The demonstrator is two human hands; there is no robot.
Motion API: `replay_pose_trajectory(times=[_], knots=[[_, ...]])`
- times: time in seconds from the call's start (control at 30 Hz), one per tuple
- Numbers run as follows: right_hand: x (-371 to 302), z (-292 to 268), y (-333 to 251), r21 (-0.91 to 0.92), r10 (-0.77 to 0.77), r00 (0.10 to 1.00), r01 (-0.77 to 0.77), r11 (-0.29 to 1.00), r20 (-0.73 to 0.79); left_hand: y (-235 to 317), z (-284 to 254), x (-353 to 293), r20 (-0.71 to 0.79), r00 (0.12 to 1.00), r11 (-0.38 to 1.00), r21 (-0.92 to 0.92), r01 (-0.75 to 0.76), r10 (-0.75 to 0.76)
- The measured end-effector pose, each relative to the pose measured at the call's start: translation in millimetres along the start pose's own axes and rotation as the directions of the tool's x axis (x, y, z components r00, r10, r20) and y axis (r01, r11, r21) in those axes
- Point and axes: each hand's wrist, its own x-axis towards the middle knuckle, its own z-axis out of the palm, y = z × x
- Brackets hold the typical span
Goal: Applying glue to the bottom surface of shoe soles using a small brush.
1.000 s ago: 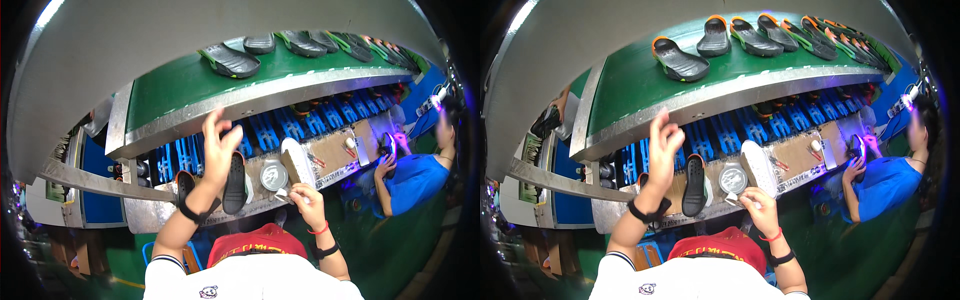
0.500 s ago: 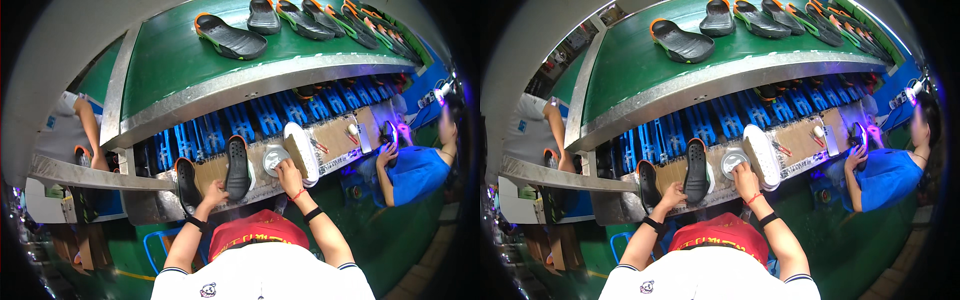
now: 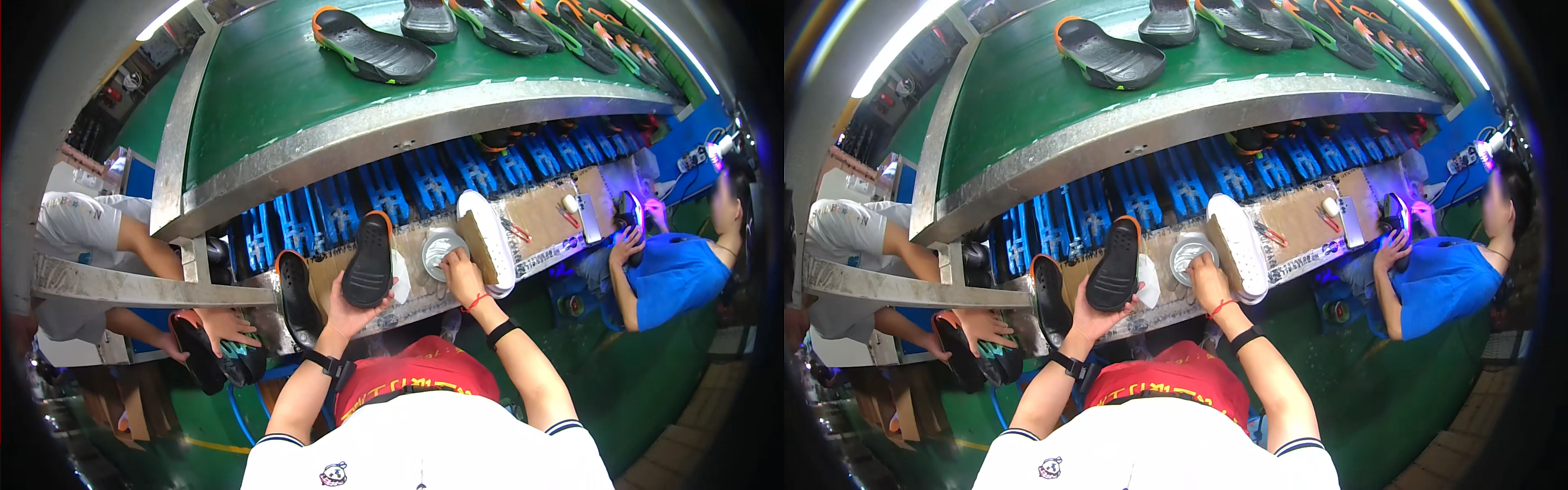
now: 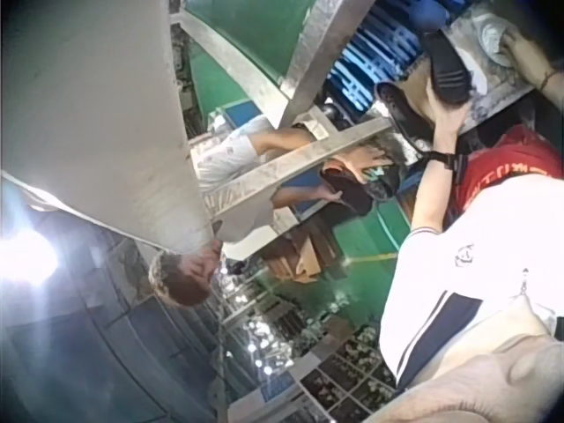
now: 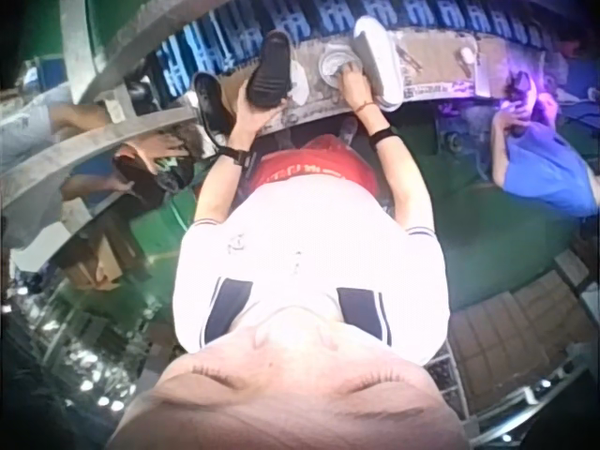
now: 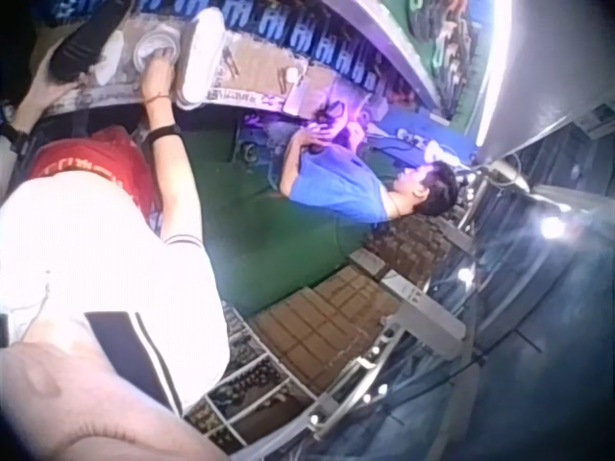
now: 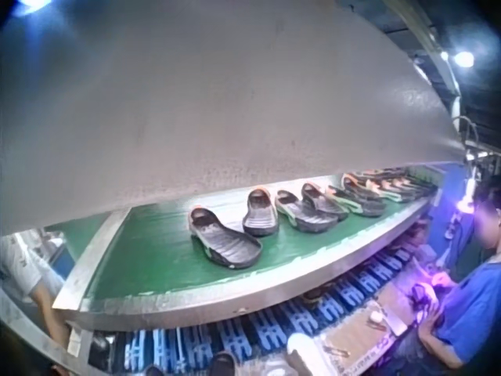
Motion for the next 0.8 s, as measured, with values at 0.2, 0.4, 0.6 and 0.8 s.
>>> replay_pose_trajectory(times=[0.2, 0.4, 0.6, 0.8], knots=[[-1, -6, -5, 0.027, 0.037, 0.999, -0.036, 0.999, -0.016, -18, 28, -26, -0.064, 0.971, 0.644, 0.759, -0.101, 0.228], [-3, -34, -28, 0.051, 0.037, 0.997, -0.034, 0.998, -0.061, -34, 55, -46, 0.288, 0.874, -0.176, 0.956, -0.236, 0.391], [-12, -101, -77, 0.285, -0.216, 0.949, 0.278, 0.917, -0.231, -46, 102, -60, 0.202, 0.895, -0.466, 0.885, 0.008, 0.398], [-20, -124, -115, 0.3, -0.428, 0.894, 0.447, 0.843, -0.13, -57, 153, -57, 0.47, 0.855, -0.961, 0.255, 0.108, 0.221]])
